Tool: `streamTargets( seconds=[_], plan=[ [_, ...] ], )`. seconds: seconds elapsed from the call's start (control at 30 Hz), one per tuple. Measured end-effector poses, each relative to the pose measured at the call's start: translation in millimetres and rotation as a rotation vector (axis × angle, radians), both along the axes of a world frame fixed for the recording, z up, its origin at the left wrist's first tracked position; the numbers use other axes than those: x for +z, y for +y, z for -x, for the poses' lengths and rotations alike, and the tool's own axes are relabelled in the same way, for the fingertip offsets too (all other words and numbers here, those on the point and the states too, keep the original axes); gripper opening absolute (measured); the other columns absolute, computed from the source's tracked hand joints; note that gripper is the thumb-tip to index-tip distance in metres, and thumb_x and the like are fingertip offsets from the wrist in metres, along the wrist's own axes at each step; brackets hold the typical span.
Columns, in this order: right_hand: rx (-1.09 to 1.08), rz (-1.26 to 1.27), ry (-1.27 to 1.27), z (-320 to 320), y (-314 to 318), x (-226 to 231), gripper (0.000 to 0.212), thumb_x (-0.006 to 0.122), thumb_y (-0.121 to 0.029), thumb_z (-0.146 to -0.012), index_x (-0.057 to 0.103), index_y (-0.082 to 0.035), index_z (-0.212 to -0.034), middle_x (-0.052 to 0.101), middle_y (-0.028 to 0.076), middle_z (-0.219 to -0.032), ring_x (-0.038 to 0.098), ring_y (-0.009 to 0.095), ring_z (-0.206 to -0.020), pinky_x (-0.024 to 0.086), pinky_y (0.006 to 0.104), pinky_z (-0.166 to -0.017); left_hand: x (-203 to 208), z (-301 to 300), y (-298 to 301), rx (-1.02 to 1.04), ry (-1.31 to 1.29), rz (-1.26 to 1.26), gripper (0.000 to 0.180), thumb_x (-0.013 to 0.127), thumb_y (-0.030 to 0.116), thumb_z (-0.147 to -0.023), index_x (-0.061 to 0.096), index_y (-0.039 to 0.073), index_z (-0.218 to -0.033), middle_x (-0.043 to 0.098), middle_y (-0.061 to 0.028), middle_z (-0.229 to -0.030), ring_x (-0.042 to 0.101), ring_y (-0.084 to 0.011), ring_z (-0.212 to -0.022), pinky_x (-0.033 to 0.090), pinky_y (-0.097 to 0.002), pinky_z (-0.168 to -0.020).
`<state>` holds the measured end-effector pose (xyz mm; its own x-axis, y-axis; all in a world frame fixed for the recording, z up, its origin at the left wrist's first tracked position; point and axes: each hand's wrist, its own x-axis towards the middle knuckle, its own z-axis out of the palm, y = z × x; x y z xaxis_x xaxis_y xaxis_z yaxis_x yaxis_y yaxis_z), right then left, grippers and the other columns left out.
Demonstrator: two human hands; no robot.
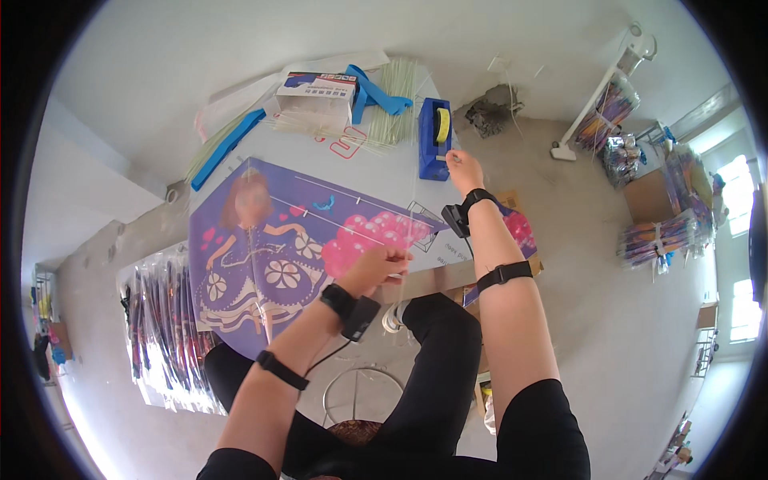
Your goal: Assembling toy kites by attaching plastic sails to sticks and securing them with tape and string.
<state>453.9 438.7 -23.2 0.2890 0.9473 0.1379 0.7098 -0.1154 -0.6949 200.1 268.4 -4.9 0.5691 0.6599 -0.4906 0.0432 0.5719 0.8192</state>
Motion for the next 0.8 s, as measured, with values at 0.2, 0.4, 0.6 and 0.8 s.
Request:
streamTargets(
  seconds=[0.2, 0.4, 0.6, 0.8],
  plan=[
    [-0.019, 0.149, 0.302, -1.0, 13.3, 4.3, 0.022, 0.065, -0.026, -0.084, 0.068, -0.007, -0.095, 0.062, 0.002, -0.075, 0.055, 0.014, -0.061, 0.045, 0.0298, -0.053, -14.7, -44.1, 6.3, 0.018, -0.127, 0.103, 0.023, 0.063, 0.014, -0.089, 0.059, 0.005, -0.109, 0.058, 0.0011, -0.087, 0.056, -0.0079, -0.082, 0.052, -0.0261, -0.073],
    [-0.125, 0.237, 0.782, 3.0, 10.9, 14.8, 0.009, 0.073, -0.015, -0.075, 0.068, -0.009, -0.078, 0.059, 0.0, -0.07, 0.049, 0.012, -0.057, 0.04, 0.0261, -0.049, -23.0, -54.4, 14.3, 0.015, -0.105, 0.106, 0.022, 0.062, 0.014, -0.089, 0.059, 0.006, -0.11, 0.058, 0.0018, -0.089, 0.056, -0.0079, -0.084, 0.052, -0.0272, -0.074],
    [-0.19, 0.291, 1.023, 3.9, 15.5, 19.5, 0.01, 0.074, -0.013, -0.074, 0.064, -0.011, -0.077, 0.053, -0.001, -0.069, 0.045, 0.011, -0.057, 0.036, 0.0243, -0.048, -33.7, -59.1, 15.2, 0.015, -0.125, 0.098, 0.024, 0.062, 0.014, -0.09, 0.059, 0.006, -0.111, 0.058, 0.0013, -0.091, 0.056, -0.0082, -0.086, 0.052, -0.0279, -0.076],
    [-0.264, 0.268, 1.033, 8.6, -9.3, 25.6, 0.016, 0.075, -0.015, -0.075, 0.063, -0.009, -0.083, 0.055, 0.0, -0.074, 0.049, 0.012, -0.062, 0.041, 0.0258, -0.053, -37.9, -64.3, 11.6, 0.032, -0.138, 0.061, 0.023, 0.061, 0.015, -0.09, 0.059, 0.007, -0.111, 0.059, 0.0007, -0.091, 0.057, -0.0085, -0.088, 0.052, -0.0289, -0.076]
  ],
)
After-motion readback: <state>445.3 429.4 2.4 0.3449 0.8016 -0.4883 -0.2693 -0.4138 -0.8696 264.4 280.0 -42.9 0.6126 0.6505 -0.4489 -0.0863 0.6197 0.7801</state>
